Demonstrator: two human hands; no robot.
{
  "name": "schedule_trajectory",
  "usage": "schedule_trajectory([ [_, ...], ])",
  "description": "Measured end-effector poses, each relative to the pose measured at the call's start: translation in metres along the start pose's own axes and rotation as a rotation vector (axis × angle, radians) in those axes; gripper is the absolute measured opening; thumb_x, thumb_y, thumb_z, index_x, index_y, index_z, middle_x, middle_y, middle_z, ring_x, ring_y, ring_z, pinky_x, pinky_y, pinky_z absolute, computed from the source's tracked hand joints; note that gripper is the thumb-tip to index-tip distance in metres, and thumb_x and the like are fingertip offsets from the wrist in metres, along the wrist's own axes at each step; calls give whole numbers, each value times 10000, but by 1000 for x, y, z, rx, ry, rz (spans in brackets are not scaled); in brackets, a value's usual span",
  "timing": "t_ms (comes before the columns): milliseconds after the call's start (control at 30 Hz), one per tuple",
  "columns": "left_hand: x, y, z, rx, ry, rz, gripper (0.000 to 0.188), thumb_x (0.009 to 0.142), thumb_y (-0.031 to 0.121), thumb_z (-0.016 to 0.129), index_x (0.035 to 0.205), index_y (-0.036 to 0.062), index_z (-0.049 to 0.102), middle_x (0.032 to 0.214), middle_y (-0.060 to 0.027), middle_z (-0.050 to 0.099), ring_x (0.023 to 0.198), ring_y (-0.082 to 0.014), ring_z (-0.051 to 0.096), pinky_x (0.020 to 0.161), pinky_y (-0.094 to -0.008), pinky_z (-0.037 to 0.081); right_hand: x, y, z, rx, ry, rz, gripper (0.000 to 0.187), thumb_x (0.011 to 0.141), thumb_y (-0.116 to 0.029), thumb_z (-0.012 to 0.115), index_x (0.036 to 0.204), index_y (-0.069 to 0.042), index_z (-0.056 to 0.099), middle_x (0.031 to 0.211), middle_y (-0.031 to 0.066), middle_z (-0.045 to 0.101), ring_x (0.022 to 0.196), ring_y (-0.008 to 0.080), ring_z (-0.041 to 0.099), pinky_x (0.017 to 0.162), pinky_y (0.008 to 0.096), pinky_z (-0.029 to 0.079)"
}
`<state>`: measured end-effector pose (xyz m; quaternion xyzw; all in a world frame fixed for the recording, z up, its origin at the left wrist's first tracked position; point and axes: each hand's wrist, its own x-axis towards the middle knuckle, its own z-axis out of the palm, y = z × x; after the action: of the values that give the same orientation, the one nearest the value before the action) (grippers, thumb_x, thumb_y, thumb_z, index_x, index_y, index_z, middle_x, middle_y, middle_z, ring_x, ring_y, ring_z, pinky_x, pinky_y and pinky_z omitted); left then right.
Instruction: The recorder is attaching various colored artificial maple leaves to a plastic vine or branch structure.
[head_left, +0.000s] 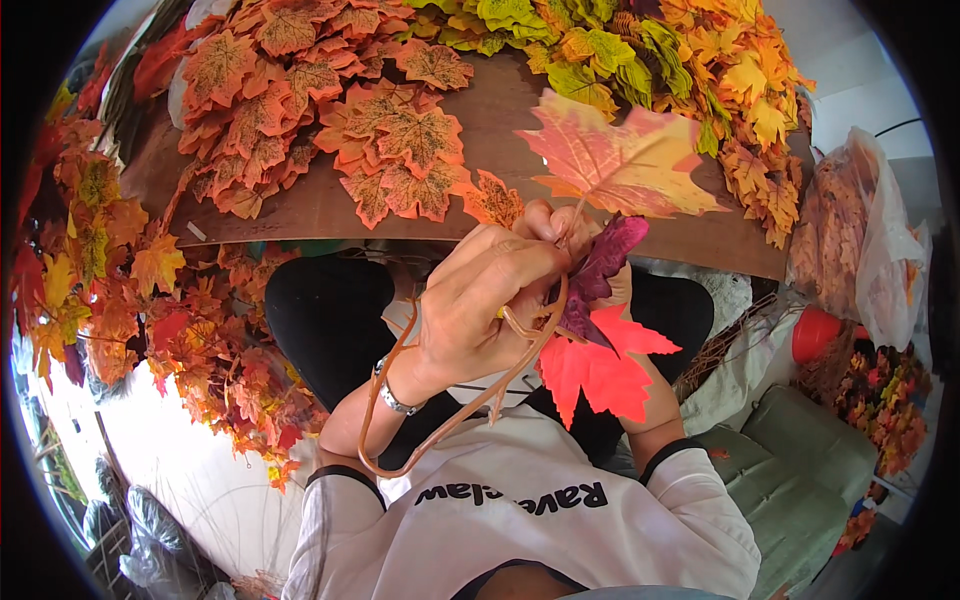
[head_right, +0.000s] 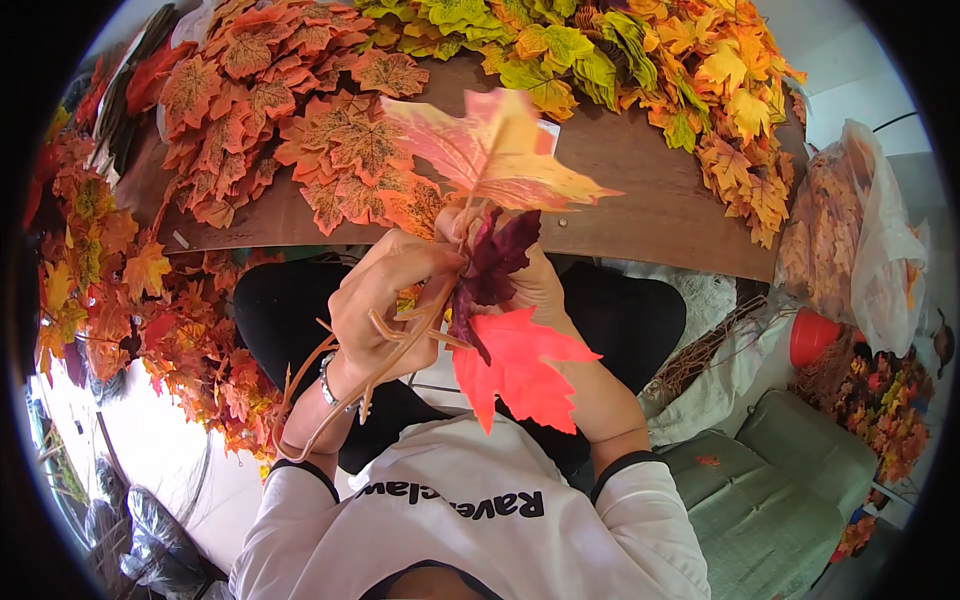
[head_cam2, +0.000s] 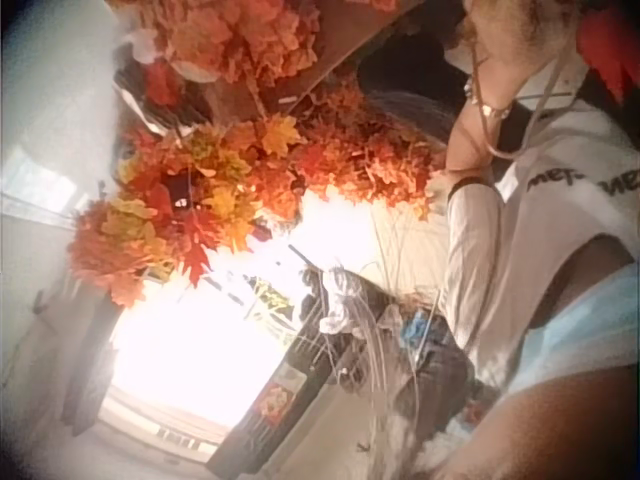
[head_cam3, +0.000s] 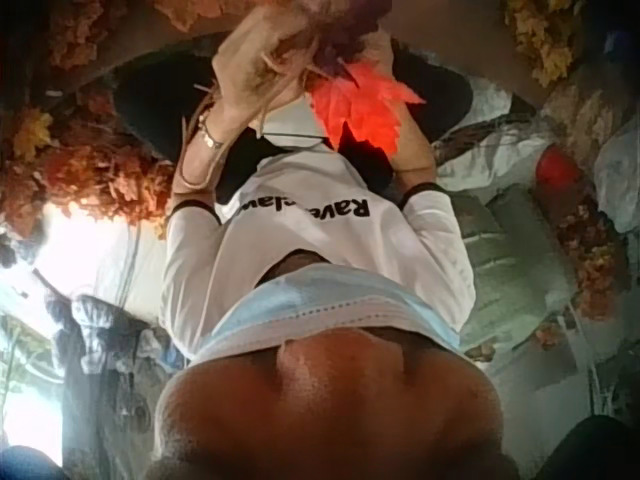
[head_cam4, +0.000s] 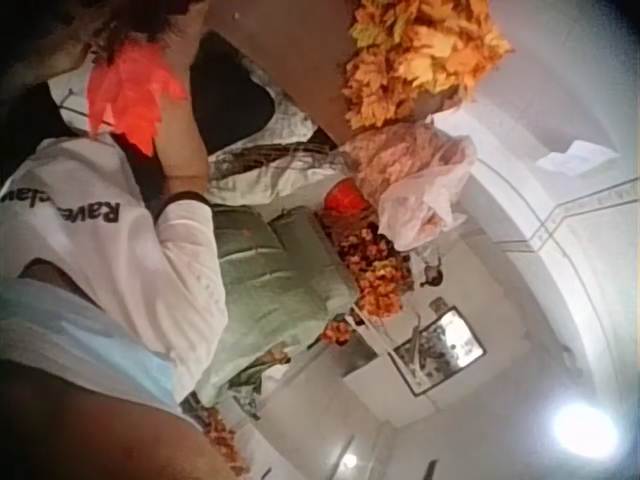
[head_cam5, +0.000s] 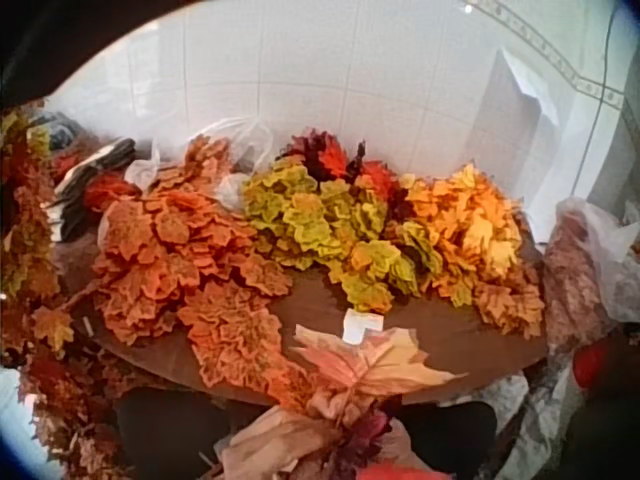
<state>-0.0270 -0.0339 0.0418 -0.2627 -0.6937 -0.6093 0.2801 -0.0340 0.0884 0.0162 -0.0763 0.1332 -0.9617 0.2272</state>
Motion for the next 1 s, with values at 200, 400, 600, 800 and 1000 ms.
schedule_trajectory([
  [200, -1, -1, -7, 16, -94, 5, 259, 630, -169, 581, 840, -19, 558, 726, -101, 594, 596, -193, 557, 528, -248, 441, -2, 2, 4, 36, 113, 13, 259, 832, -213, 553, 942, -9, 439, 872, 35, 395, 594, 82, 483, 384, 169, 433],
  [400, -1, 0, -8, 16, -86, -15, 256, 631, -163, 581, 838, -13, 560, 717, -103, 590, 588, -188, 558, 531, -242, 441, -1, 2, -3, 32, 62, 1, 261, 815, -193, 579, 940, -4, 450, 836, 40, 416, 702, 98, 509, 473, 192, 471],
  [600, -1, 1, -6, -14, -35, -45, 224, 640, -105, 624, 824, 9, 568, 636, -76, 511, 559, -206, 497, 516, -282, 402, 1, 5, 6, -31, 83, -59, 265, 802, -189, 594, 920, 3, 455, 859, 42, 420, 726, 109, 509, 594, 211, 491],
  [800, -2, -1, -5, -9, -27, -28, 220, 647, -101, 625, 829, 9, 564, 633, -75, 505, 554, -206, 484, 514, -282, 397, -1, 3, -1, -8, 43, -19, 259, 804, -179, 588, 931, 1, 453, 884, 44, 411, 748, 107, 508, 596, 211, 498],
  [1000, -3, 0, -6, -24, -34, -40, 234, 638, -101, 630, 834, 9, 565, 642, -77, 505, 560, -206, 484, 519, -284, 397, 0, 3, 2, 5, 72, -2, 263, 810, -190, 580, 935, 1, 450, 880, 44, 407, 775, 117, 503, 646, 234, 502],
])
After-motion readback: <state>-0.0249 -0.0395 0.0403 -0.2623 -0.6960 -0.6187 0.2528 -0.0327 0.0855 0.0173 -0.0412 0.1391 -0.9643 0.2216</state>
